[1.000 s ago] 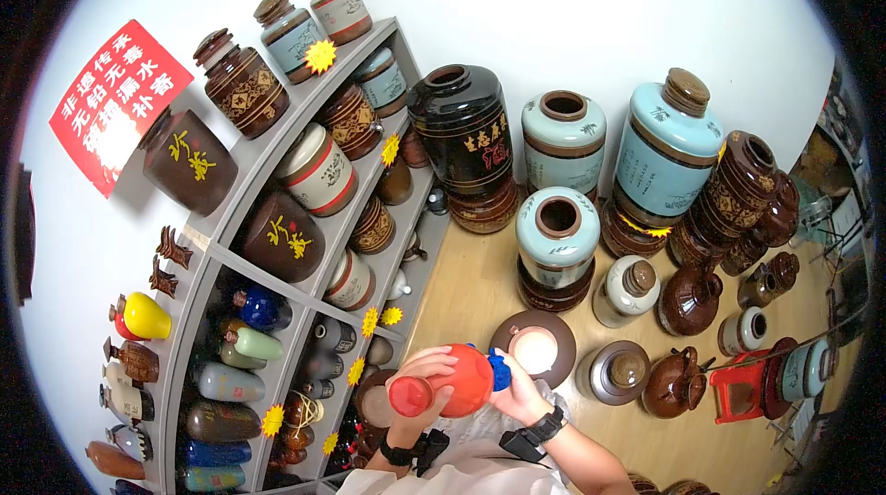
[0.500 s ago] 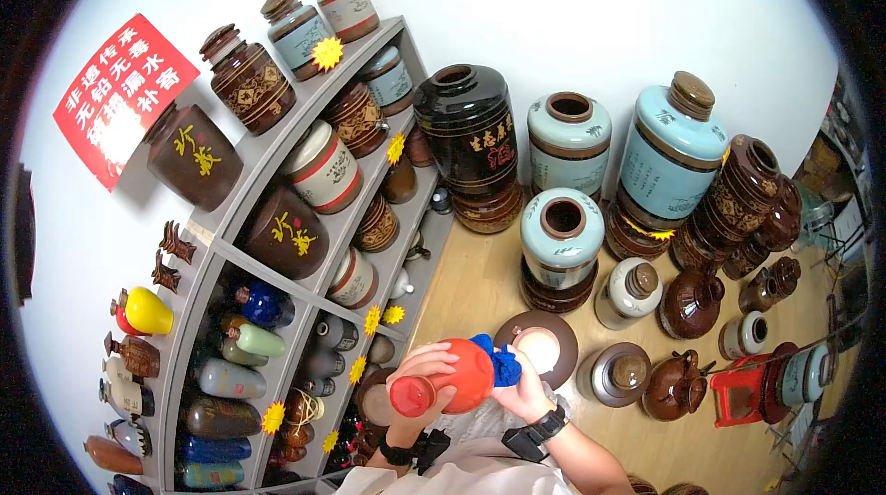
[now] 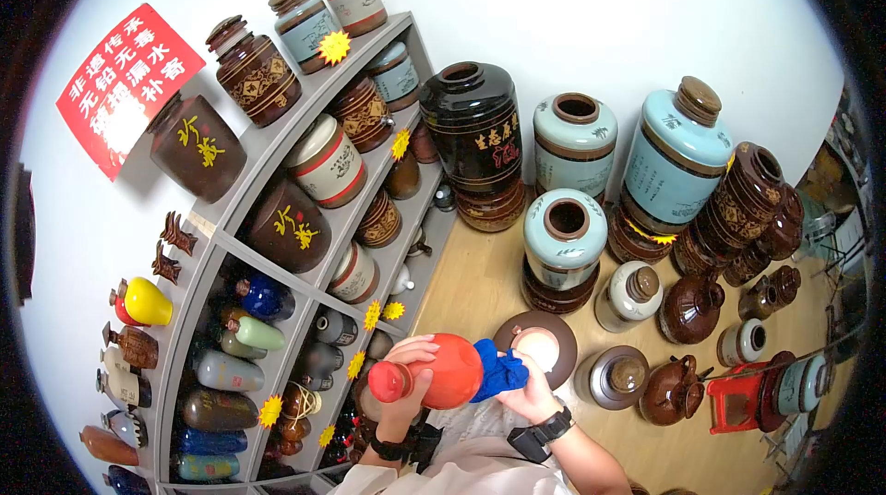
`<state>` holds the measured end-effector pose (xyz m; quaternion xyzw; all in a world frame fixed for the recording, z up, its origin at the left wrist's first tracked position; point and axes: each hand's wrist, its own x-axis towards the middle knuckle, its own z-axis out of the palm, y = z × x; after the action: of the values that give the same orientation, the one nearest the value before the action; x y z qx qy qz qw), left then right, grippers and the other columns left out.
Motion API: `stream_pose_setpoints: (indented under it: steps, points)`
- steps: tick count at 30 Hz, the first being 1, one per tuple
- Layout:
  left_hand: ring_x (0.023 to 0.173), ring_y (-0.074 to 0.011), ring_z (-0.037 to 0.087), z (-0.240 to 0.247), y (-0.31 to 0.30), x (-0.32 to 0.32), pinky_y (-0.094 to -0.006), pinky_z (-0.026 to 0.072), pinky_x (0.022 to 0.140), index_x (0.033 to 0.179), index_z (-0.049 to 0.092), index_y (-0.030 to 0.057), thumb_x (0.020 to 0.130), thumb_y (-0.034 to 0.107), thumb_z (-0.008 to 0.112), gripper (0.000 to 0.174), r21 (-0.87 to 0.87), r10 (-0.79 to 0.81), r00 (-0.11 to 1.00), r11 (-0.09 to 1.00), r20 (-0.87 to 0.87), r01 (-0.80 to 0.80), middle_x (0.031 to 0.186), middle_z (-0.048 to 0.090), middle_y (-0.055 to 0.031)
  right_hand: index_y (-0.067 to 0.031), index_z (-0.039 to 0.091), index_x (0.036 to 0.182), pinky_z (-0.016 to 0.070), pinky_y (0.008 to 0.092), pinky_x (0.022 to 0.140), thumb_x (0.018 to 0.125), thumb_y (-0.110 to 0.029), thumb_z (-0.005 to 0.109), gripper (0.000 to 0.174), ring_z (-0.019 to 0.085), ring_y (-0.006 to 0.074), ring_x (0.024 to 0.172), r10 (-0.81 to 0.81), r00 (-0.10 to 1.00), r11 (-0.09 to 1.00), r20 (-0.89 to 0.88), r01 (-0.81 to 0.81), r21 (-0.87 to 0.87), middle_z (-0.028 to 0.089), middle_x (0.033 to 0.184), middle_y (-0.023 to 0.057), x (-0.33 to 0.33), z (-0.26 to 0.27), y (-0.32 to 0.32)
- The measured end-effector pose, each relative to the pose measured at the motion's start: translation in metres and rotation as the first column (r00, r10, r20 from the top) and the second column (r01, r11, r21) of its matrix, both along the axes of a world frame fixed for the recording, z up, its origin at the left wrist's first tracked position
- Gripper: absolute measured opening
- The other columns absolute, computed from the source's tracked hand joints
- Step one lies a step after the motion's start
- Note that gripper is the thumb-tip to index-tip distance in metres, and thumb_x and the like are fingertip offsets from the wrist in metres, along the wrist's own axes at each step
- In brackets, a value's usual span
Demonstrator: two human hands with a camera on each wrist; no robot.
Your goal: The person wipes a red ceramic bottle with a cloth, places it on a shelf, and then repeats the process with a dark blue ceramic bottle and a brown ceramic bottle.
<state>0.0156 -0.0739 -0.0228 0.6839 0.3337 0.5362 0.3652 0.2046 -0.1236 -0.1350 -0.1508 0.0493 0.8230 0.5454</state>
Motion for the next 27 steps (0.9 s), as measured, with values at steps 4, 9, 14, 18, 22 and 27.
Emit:
stream_pose_setpoints:
  steps: [4,9,14,18,22,27]
  points:
    - [0.102,-0.0303,0.061,-0.001,-0.001,0.001,-0.0419,0.0440,0.094,0.085,0.065,0.0008,0.071,0.003,0.070,0.016,0.004,0.005,1.000,1.000,0.001,-0.005,0.095,0.067,-0.0132,-0.0050,0.057,0.112,0.0415,0.0409,0.096,0.090,-0.035,0.052,0.037,0.058,0.0227,0.105,-0.026,1.000,0.999,0.014,0.025,0.032,0.063,0.112,0.0087,-0.005,0.008,0.006]
    - [0.099,-0.0308,0.062,0.001,-0.003,0.003,-0.0422,0.0447,0.092,0.085,0.065,0.0009,0.072,0.005,0.071,0.015,0.036,-0.026,0.999,0.999,-0.035,0.027,0.092,0.067,-0.0133,-0.0060,0.059,0.110,0.0393,0.0440,0.099,0.089,-0.034,0.053,0.035,0.056,0.0248,0.110,0.074,0.997,0.997,-0.023,-0.074,-0.022,0.061,0.116,0.0090,-0.011,-0.013,0.004]
    - [0.097,-0.0311,0.063,0.002,-0.005,0.001,-0.0427,0.0452,0.091,0.084,0.065,0.0008,0.072,0.007,0.072,0.016,0.071,-0.016,0.998,0.997,-0.057,0.020,0.091,0.067,-0.0130,-0.0062,0.060,0.109,0.0376,0.0465,0.100,0.088,-0.034,0.053,0.035,0.054,0.0261,0.113,0.102,0.994,0.995,-0.037,-0.101,0.015,0.061,0.119,0.0087,-0.006,-0.020,-0.002]
    - [0.097,-0.0312,0.063,0.003,-0.006,0.001,-0.0429,0.0451,0.091,0.084,0.065,0.0010,0.072,0.008,0.072,0.016,0.057,-0.014,0.999,0.998,-0.040,0.016,0.090,0.067,-0.0129,-0.0064,0.061,0.105,0.0387,0.0435,0.099,0.088,-0.031,0.055,0.030,0.056,0.0240,0.109,0.033,0.999,0.999,-0.034,-0.033,-0.001,0.063,0.113,0.0088,-0.003,0.012,0.004]
    - [0.098,-0.0308,0.063,0.005,-0.006,0.005,-0.0428,0.0448,0.092,0.085,0.065,0.0014,0.071,0.008,0.072,0.016,0.086,-0.036,0.997,0.995,-0.072,0.042,0.091,0.067,-0.0129,-0.0061,0.060,0.109,0.0376,0.0441,0.100,0.087,-0.032,0.054,0.034,0.054,0.0255,0.112,0.036,0.999,0.998,-0.020,-0.037,-0.048,0.061,0.116,0.0094,-0.006,-0.014,0.004]
    - [0.098,-0.0302,0.062,-0.001,-0.005,0.003,-0.0423,0.0445,0.092,0.085,0.065,0.0014,0.070,0.006,0.071,0.016,0.054,-0.029,0.999,0.998,-0.046,0.031,0.093,0.067,-0.0130,-0.0057,0.059,0.111,0.0370,0.0439,0.101,0.087,-0.032,0.054,0.036,0.054,0.0256,0.113,0.096,0.993,0.995,-0.071,-0.094,0.029,0.061,0.118,0.0096,-0.005,-0.024,-0.003]
